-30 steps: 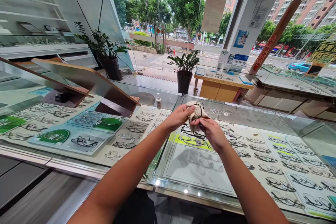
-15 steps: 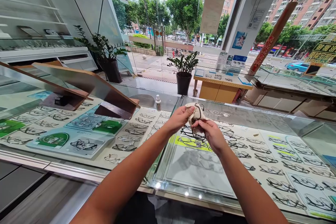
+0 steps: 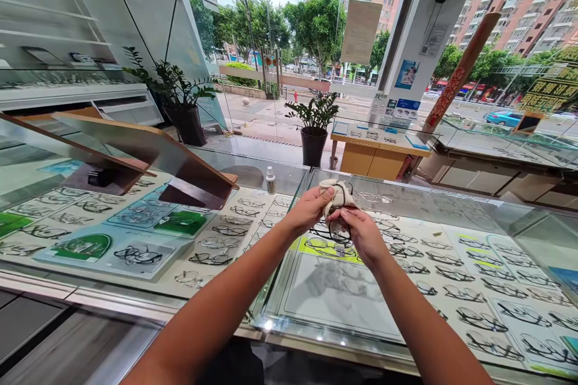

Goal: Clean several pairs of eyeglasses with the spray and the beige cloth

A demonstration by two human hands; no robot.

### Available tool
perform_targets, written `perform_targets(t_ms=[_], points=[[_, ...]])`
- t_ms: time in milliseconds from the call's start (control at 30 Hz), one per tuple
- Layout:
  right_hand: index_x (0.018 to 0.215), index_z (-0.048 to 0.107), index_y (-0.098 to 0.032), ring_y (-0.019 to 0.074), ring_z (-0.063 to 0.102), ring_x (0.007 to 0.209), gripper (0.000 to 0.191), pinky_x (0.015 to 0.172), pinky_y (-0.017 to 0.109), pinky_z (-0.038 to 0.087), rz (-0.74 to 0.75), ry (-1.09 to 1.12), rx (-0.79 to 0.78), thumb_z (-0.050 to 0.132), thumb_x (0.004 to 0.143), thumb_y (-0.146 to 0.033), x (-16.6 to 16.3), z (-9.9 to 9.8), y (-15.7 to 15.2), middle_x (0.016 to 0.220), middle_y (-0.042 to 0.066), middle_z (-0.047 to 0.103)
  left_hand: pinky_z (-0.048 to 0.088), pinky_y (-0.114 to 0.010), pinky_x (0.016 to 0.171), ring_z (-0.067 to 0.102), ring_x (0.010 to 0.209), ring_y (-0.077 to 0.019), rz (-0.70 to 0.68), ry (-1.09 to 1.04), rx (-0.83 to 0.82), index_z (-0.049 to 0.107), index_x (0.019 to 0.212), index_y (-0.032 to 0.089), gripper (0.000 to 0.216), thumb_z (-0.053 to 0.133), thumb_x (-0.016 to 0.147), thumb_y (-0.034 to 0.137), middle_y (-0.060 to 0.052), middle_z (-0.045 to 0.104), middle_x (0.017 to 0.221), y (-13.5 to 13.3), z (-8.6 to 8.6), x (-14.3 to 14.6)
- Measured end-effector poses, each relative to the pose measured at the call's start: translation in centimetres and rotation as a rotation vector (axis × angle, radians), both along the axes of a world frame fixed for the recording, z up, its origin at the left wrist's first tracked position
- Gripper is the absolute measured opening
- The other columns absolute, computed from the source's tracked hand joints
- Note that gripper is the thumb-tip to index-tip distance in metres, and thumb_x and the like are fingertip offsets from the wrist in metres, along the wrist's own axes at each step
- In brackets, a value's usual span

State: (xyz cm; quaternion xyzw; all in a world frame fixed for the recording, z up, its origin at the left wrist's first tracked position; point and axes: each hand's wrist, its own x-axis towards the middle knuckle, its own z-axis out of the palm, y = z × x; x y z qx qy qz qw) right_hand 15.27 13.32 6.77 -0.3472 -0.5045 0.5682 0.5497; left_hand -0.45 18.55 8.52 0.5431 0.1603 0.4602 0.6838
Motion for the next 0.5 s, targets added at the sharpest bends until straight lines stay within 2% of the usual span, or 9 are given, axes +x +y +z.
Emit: perform_targets(t_ms=[67, 133, 233, 333, 433, 500], points=[[0.083, 0.084, -0.021, 0.0176, 0.048, 0.077, 0.034, 0.072, 0.033, 0.036, -0.002, 0.044, -0.028, 0.082, 0.08, -0.055, 0.2, 0.2, 0.1, 0.085, 0.005, 0.073, 0.044, -0.021, 0.057, 0.056, 0.057, -0.0092, -0.05, 0.004, -0.012, 0.061, 0.101, 0.015, 0.051, 0.09, 0.08, 0.05, 0.002, 0.062, 0.067, -0.2, 0.2, -0.2], [0.082, 0.083, -0.021, 0.0174, 0.049, 0.075, 0.034, 0.072, 0.033, 0.037, 0.002, 0.072, -0.054, 0.084, 0.077, -0.055, 0.1, 0.1, 0.1, 0.084, 0.005, 0.073, 0.045, -0.021, 0.058, 0.055, 0.056, -0.0087, -0.043, 0.013, -0.021, 0.059, 0.106, 0.017, 0.053, 0.093, 0.077, 0.046, 0.005, 0.061, 0.066, -0.4, 0.0, 0.0], [0.083, 0.083, -0.021, 0.017, 0.049, 0.074, 0.033, 0.073, 0.033, 0.037, 0.009, 0.045, -0.045, 0.084, 0.079, -0.054, -0.3, -0.6, 0.0, 0.079, 0.003, 0.071, 0.042, -0.022, 0.051, 0.049, 0.046, -0.0087, 0.052, 0.025, -0.031, 0.058, 0.099, 0.018, 0.05, 0.084, 0.084, 0.058, 0.008, 0.053, 0.056, -0.6, -0.6, 0.5], [0.086, 0.084, -0.021, 0.0173, 0.049, 0.076, 0.033, 0.075, 0.033, 0.038, 0.031, -0.003, -0.013, 0.083, 0.082, -0.054, -0.5, -1.2, 0.1, 0.083, 0.004, 0.072, 0.035, -0.022, 0.045, 0.041, 0.039, -0.0075, 0.124, 0.045, -0.033, 0.061, 0.088, 0.016, 0.057, 0.068, 0.09, 0.072, 0.007, 0.05, 0.049, -0.3, -1.0, 0.8], [0.089, 0.084, -0.021, 0.0175, 0.051, 0.079, 0.034, 0.075, 0.033, 0.038, 0.065, 0.0, -0.022, 0.083, 0.082, -0.054, 0.0, -0.7, 0.3, 0.093, 0.006, 0.075, 0.04, -0.022, 0.049, 0.048, 0.045, -0.008, 0.089, 0.009, -0.064, 0.065, 0.087, 0.013, 0.06, 0.07, 0.088, 0.073, 0.001, 0.063, 0.059, 0.4, -0.8, 0.6], [0.088, 0.084, -0.021, 0.017, 0.051, 0.078, 0.034, 0.072, 0.032, 0.037, 0.086, 0.028, -0.031, 0.084, 0.082, -0.054, 0.6, 0.1, 0.3, 0.094, 0.007, 0.075, 0.051, -0.024, 0.063, 0.062, 0.062, -0.012, 0.09, -0.056, -0.093, 0.069, 0.095, 0.013, 0.056, 0.079, 0.084, 0.068, -0.003, 0.072, 0.075, 1.0, -0.5, 0.2]])
